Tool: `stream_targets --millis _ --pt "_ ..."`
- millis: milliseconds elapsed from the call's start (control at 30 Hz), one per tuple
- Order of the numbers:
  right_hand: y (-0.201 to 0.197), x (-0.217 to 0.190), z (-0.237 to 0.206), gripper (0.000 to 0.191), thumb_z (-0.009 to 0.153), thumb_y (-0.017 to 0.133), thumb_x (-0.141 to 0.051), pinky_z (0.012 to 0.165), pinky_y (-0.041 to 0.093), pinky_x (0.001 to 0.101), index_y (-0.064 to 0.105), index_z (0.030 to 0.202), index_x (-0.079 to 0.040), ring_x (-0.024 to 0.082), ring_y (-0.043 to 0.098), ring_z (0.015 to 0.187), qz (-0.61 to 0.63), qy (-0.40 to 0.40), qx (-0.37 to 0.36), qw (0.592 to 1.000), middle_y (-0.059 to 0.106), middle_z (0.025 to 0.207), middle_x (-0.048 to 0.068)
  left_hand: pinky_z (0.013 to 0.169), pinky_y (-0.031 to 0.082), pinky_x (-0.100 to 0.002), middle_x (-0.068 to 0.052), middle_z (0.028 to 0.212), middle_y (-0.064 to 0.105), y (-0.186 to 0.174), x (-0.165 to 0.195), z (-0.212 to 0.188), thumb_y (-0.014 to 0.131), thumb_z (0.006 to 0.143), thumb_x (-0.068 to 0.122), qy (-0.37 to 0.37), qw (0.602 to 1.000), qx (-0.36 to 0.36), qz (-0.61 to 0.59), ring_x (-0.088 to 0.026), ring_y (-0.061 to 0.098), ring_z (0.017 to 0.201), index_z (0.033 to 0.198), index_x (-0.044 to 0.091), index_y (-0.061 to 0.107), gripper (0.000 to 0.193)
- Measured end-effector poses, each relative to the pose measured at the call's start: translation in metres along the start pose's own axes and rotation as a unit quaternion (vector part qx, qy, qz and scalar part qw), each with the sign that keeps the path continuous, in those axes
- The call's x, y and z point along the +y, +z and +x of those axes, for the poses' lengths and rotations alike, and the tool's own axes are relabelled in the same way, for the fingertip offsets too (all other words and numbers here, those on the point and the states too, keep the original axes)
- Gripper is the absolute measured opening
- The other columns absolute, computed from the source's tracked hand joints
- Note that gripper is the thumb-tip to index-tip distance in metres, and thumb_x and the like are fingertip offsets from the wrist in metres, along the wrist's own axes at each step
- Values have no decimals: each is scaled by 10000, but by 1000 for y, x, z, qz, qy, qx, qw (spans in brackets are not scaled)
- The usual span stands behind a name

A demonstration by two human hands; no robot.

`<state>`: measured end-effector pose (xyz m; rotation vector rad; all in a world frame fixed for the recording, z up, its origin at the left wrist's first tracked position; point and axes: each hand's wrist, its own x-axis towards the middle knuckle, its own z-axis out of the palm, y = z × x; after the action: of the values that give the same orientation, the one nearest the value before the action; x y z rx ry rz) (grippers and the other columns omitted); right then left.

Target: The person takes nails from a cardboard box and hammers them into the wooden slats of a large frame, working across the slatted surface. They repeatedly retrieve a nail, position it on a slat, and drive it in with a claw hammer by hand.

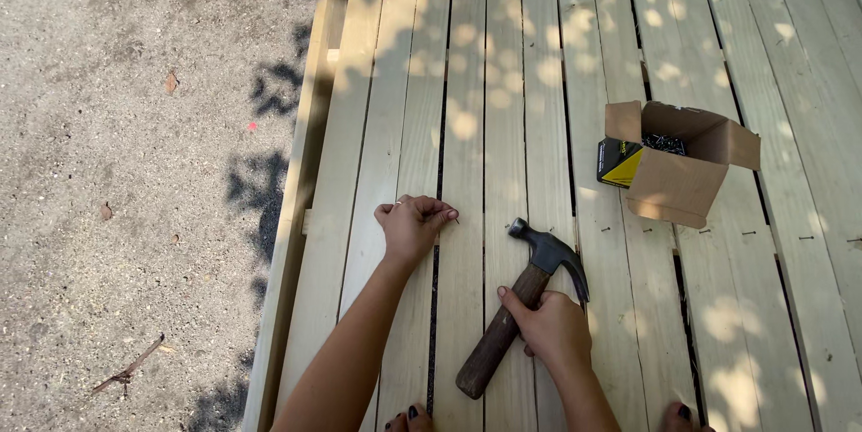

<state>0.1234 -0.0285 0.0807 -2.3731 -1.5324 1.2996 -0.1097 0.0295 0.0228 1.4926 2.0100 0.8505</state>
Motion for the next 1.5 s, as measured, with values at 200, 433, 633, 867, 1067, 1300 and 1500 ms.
stream_targets --millis 200,433,633,867,1067,1300,1500 --pt "-3 -5 1 601 786 771 -610 493 558 354 736 726 -13 222 689 438 3 2 -15 1000 678 533 90 984 227 -390 27 721 728 -8 -3 15 763 877 414 -45 998 -39 -24 -123 593 778 878 164 815 256" --pt "-2 -3 1 602 799 758 -622 491 561 341 748 758 -21 213 699 450 -5 9 -22 1000 695 552 93 986 227 -384 36 748 747 -7 -9 10 755 891 369 -13 999 -17 -46 -107 588 783 868 149 802 225" --pt "-2 -2 4 621 795 760 -629 496 565 338 736 746 -10 211 704 450 -16 -3 -23 1000 691 546 97 988 256 -388 54 667 669 -4 -2 5 785 866 338 6 1000 23 10 -121 580 778 827 177 798 167" --pt "3 4 9 612 784 772 -616 484 559 345 707 696 -13 217 695 439 -2 -10 -19 1000 657 509 95 1005 241 -418 59 627 631 -5 2 -1 806 825 316 55 998 30 27 -118 569 808 796 197 804 123" --pt "4 11 15 599 789 783 -589 466 551 338 712 689 -3 216 687 421 13 -10 -28 999 669 519 90 1010 230 -450 74 710 681 -5 6 -3 790 838 322 83 995 19 42 -144 575 832 789 205 793 126" --pt "4 19 18 527 818 806 -447 396 484 350 702 655 43 222 607 378 148 0 -46 988 653 518 138 1031 248 -456 76 763 711 -1 7 -7 770 867 298 111 992 28 51 -147 579 823 771 185 775 149" --pt "1 24 19 451 829 823 -376 369 442 341 698 694 35 191 556 372 208 10 -64 976 662 545 127 1038 249 -469 71 748 699 0 7 -7 758 886 281 115 991 30 58 -142 587 809 765 178 761 159"
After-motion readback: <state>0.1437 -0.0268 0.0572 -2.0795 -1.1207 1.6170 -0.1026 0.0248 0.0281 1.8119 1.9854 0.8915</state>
